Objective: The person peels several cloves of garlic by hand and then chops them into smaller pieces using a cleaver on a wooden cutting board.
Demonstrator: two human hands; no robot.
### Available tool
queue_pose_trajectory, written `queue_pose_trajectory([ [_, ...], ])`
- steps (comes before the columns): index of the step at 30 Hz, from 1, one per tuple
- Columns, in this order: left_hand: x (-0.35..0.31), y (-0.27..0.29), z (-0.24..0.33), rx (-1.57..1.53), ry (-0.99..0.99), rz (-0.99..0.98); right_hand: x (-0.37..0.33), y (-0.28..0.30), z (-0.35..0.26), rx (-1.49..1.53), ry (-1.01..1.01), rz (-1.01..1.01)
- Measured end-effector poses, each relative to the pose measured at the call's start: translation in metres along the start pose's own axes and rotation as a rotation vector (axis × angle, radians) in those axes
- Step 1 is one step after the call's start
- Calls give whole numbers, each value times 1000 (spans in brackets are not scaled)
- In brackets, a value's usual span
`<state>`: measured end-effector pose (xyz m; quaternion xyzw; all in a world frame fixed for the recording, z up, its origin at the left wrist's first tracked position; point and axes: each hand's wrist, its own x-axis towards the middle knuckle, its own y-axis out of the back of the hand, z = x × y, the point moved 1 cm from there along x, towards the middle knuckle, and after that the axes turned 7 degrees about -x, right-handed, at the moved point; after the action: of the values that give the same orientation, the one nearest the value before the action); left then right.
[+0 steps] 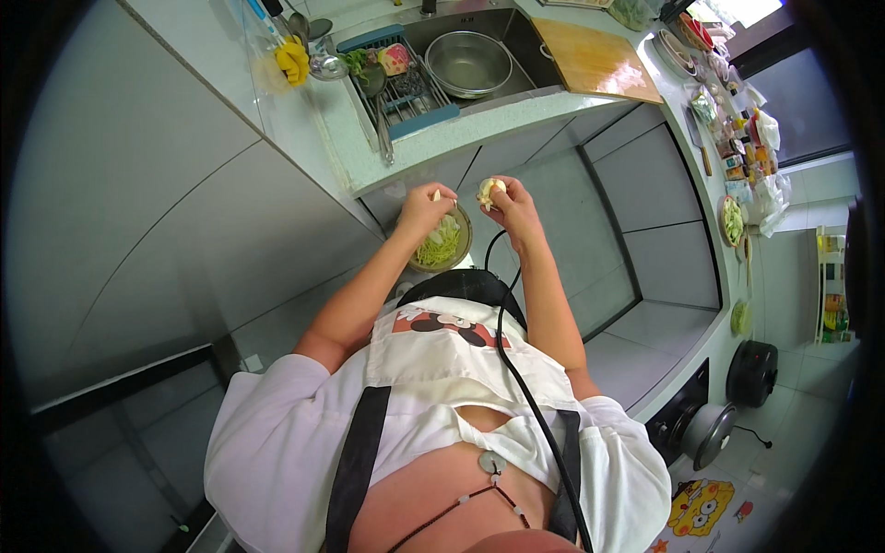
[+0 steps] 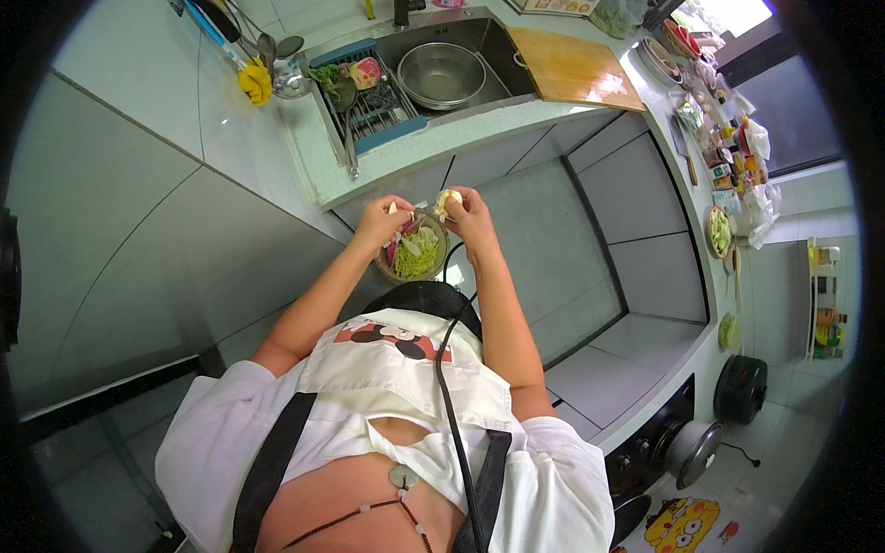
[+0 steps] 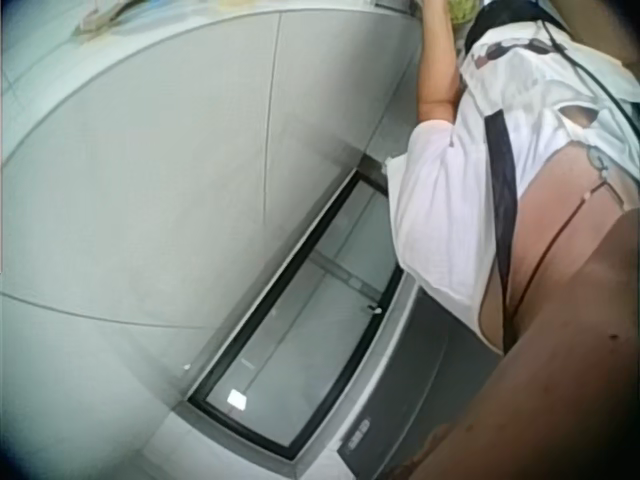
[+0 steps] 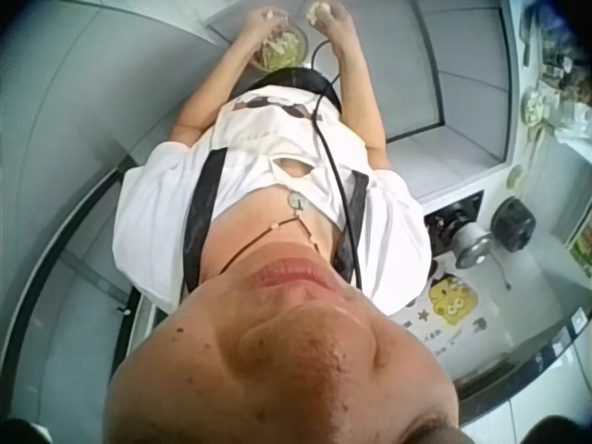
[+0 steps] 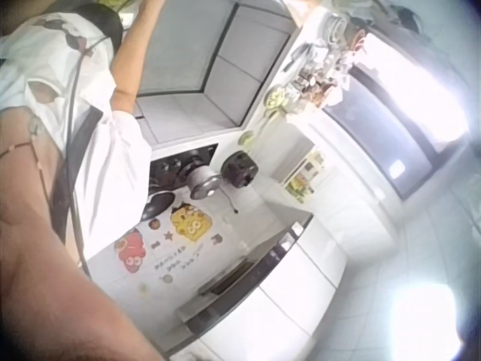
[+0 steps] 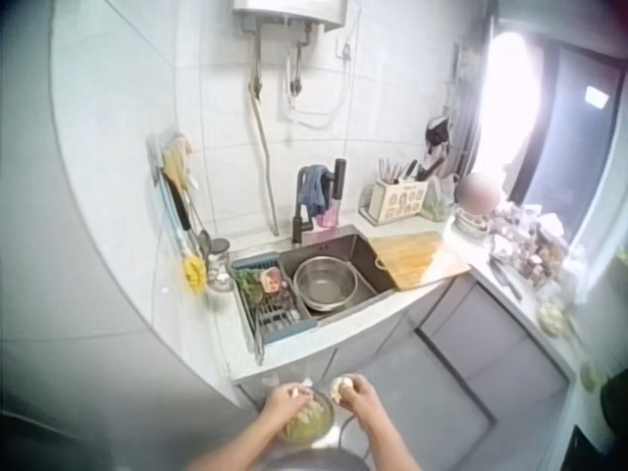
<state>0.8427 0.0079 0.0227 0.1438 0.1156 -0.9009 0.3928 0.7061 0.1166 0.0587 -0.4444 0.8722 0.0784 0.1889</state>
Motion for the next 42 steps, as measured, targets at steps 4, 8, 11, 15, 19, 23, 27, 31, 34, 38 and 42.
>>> queue_pose_trajectory([
  [4,-2,1,2,-15,-17,0,-1,-2,1,22,3,-24],
  [8,0,3,-1,-25,-44,10,-5,-8,0,24,-5,-24],
  [11,1,4,1,-26,-34,-6,-4,-8,1,39,-9,-15],
  [15,4,9,0,15,28,-31,-4,-11,11,60,1,-32],
  [19,7,13,-1,61,-10,-49,-13,-11,5,21,9,1],
  [23,12,6,-1,-305,133,-97,-22,1,-1,96,-16,20],
  [27,17,-5,-2,-721,285,-174,-32,21,-10,271,-33,-21],
  [31,24,-30,-3,-867,332,-153,-28,54,-14,425,-33,-76],
  [34,34,-64,-6,-889,358,-127,-22,94,-19,466,-6,-102],
  [38,45,-123,-20,-917,373,-120,-22,161,-22,479,18,-103],
  [42,54,-204,-16,-890,418,-91,-16,241,-14,469,22,-50],
])
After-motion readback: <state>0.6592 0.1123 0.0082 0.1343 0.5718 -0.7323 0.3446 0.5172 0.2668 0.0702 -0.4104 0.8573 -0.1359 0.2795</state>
